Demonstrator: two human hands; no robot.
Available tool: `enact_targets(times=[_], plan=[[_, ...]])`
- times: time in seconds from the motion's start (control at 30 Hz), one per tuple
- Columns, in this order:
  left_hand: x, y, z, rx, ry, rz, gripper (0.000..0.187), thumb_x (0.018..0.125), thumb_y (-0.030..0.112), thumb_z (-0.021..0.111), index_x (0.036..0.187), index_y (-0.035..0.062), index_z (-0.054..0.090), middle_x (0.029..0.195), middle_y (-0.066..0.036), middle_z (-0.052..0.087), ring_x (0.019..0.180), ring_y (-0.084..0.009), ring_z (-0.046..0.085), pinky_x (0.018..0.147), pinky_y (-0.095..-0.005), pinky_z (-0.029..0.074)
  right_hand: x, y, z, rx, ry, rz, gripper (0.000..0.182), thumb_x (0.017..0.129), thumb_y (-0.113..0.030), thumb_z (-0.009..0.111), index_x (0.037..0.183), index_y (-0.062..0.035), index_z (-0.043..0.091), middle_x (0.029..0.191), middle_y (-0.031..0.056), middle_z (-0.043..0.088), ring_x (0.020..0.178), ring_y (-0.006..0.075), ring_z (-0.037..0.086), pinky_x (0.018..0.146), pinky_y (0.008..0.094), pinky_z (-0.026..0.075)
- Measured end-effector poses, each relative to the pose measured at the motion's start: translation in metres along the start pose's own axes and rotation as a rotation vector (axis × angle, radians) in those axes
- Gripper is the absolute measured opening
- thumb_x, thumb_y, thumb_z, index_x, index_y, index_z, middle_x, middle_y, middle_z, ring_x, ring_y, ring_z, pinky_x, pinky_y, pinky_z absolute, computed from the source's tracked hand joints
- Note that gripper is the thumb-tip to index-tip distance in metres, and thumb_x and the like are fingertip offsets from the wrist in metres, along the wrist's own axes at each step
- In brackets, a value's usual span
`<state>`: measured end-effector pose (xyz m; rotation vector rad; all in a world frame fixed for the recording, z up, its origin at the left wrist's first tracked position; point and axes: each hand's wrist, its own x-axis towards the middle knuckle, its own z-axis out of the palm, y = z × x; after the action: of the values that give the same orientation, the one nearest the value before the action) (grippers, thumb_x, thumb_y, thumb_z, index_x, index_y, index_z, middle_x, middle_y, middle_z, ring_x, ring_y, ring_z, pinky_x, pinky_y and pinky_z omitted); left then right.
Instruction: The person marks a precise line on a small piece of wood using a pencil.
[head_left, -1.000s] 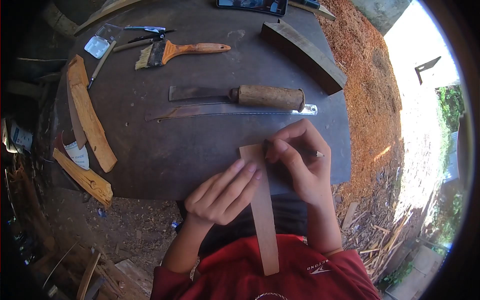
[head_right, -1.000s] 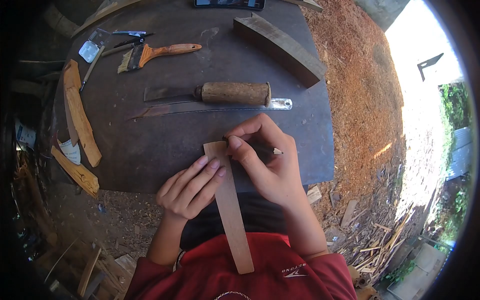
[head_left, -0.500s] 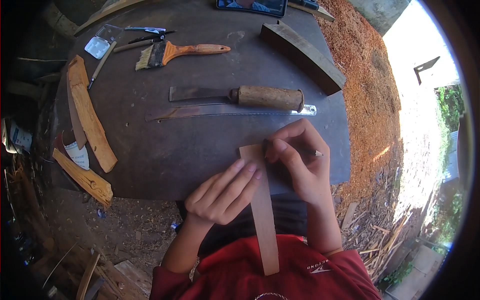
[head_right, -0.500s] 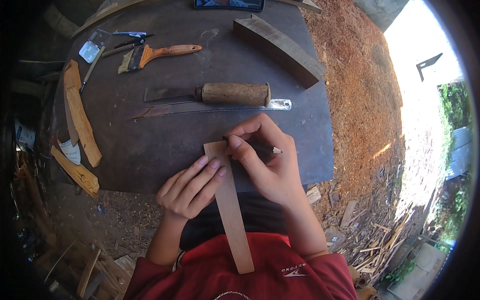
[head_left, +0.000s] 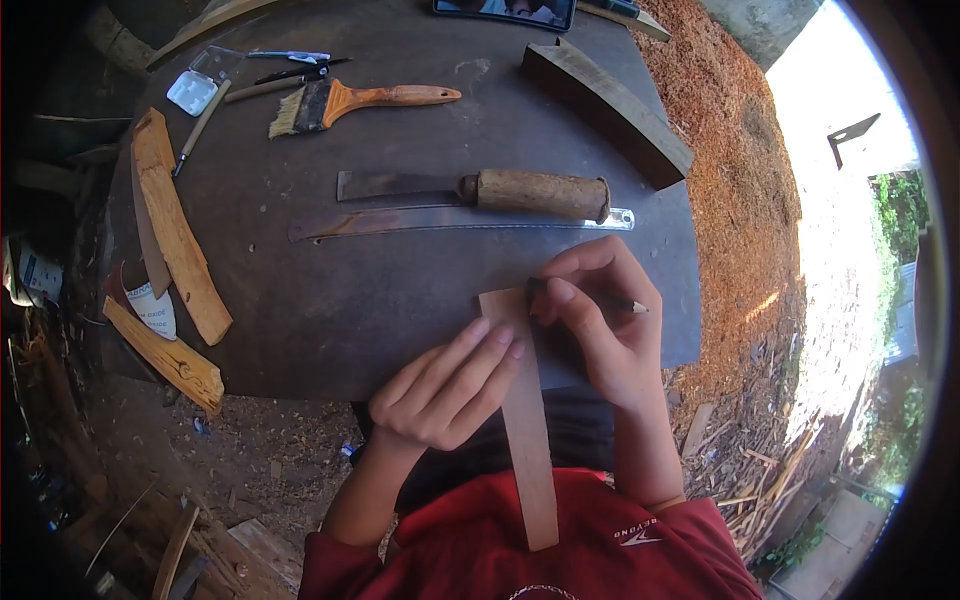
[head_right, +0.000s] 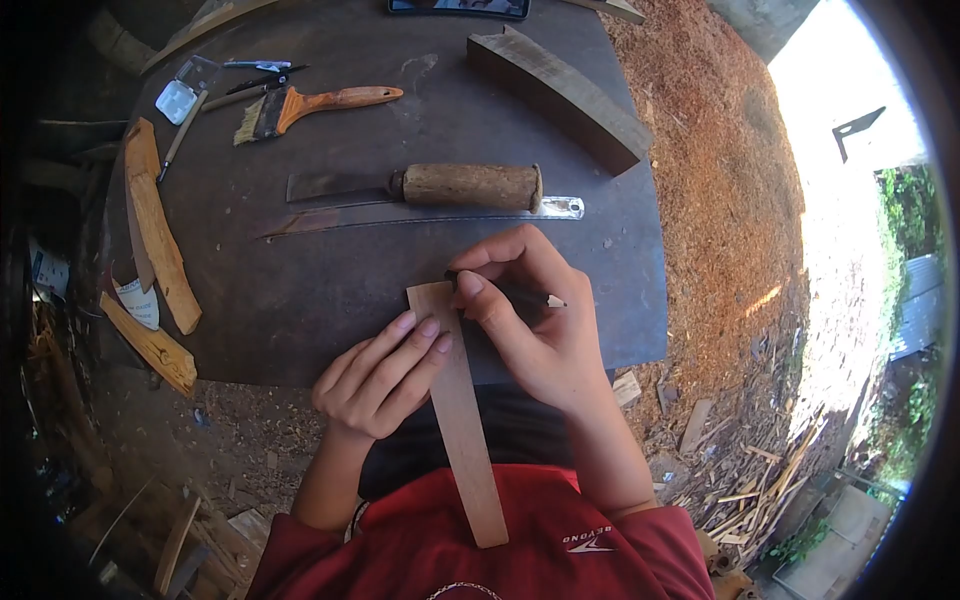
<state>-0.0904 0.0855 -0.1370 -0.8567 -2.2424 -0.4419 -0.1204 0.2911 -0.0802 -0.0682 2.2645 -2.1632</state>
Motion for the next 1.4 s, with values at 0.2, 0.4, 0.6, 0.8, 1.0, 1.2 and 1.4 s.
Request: enact_targets(times=[0.2, 0.4, 0.6, 0.8, 1.0, 1.2, 1.4], plan=[[-0.0002, 0.0000, -0.0003, -0.005, -0.007, -0.003, 0.023, 0.096, 0.016, 0.076, 0.118, 0.0208, 0.081, 0.121, 0.006, 0.080, 0.110, -0.0136, 0.078, 0.077, -0.0234, 0.059, 0.0000, -0.0005, 0.0005, 0.004, 0.004, 0.012, 0.012, 0.102, -0.006, 0.068, 0.111, 0.0025, 0.067, 0.093, 0.0065, 0.074, 0.088, 0.0115, 0.070, 0.079, 0.0270, 0.055], [-0.0009, 0.0004, 0.0004, -0.009, -0.007, -0.003, 0.023, 0.096, 0.016, 0.076, 0.118, 0.0204, 0.081, 0.123, 0.005, 0.079, 0.110, -0.0142, 0.077, 0.078, -0.0242, 0.061, -0.0002, -0.0003, -0.0002, 0.001, 0.003, 0.011, 0.012, 0.101, -0.005, 0.069, 0.110, 0.0025, 0.067, 0.094, 0.0064, 0.074, 0.089, 0.0114, 0.070, 0.080, 0.0267, 0.054], [-0.0006, 0.0005, 0.0001, -0.013, -0.011, -0.006, 0.023, 0.096, 0.016, 0.076, 0.118, 0.0203, 0.081, 0.122, 0.005, 0.079, 0.111, -0.0144, 0.077, 0.078, -0.0242, 0.061, -0.0002, 0.0004, -0.0006, -0.009, 0.004, 0.017, 0.012, 0.100, -0.005, 0.069, 0.110, 0.0025, 0.067, 0.094, 0.0063, 0.074, 0.089, 0.0116, 0.071, 0.081, 0.0272, 0.054], [-0.0015, 0.0003, 0.0004, -0.006, -0.008, 0.001, 0.024, 0.096, 0.016, 0.076, 0.119, 0.0204, 0.081, 0.123, 0.005, 0.079, 0.111, -0.0145, 0.077, 0.078, -0.0238, 0.061, -0.0008, 0.0002, -0.0004, -0.006, 0.004, 0.021, 0.012, 0.100, -0.005, 0.069, 0.109, 0.0023, 0.067, 0.095, 0.0065, 0.074, 0.090, 0.0120, 0.071, 0.082, 0.0275, 0.054], [-0.0016, 0.0006, 0.0005, -0.010, -0.009, -0.004, 0.024, 0.096, 0.017, 0.076, 0.120, 0.0208, 0.081, 0.123, 0.005, 0.079, 0.111, -0.0142, 0.077, 0.078, -0.0236, 0.060, -0.0007, 0.0011, -0.0008, -0.009, -0.004, 0.012, 0.011, 0.100, -0.004, 0.069, 0.109, 0.0024, 0.067, 0.095, 0.0066, 0.074, 0.090, 0.0121, 0.071, 0.082, 0.0276, 0.055], [-0.0015, 0.0002, 0.0002, -0.005, -0.012, -0.001, 0.024, 0.096, 0.016, 0.076, 0.119, 0.0207, 0.081, 0.124, 0.005, 0.079, 0.110, -0.0142, 0.077, 0.077, -0.0236, 0.060, -0.0002, 0.0000, -0.0005, -0.018, -0.006, 0.007, 0.011, 0.100, -0.003, 0.068, 0.109, 0.0023, 0.067, 0.094, 0.0066, 0.074, 0.089, 0.0121, 0.071, 0.082, 0.0277, 0.054], [-0.0016, 0.0002, 0.0008, -0.004, -0.003, 0.000, 0.024, 0.096, 0.017, 0.076, 0.119, 0.0207, 0.081, 0.123, 0.005, 0.079, 0.110, -0.0144, 0.077, 0.077, -0.0239, 0.060, -0.0007, -0.0001, -0.0005, -0.019, -0.002, 0.020, 0.011, 0.100, -0.004, 0.069, 0.109, 0.0021, 0.067, 0.094, 0.0065, 0.074, 0.089, 0.0119, 0.071, 0.082, 0.0276, 0.054]])
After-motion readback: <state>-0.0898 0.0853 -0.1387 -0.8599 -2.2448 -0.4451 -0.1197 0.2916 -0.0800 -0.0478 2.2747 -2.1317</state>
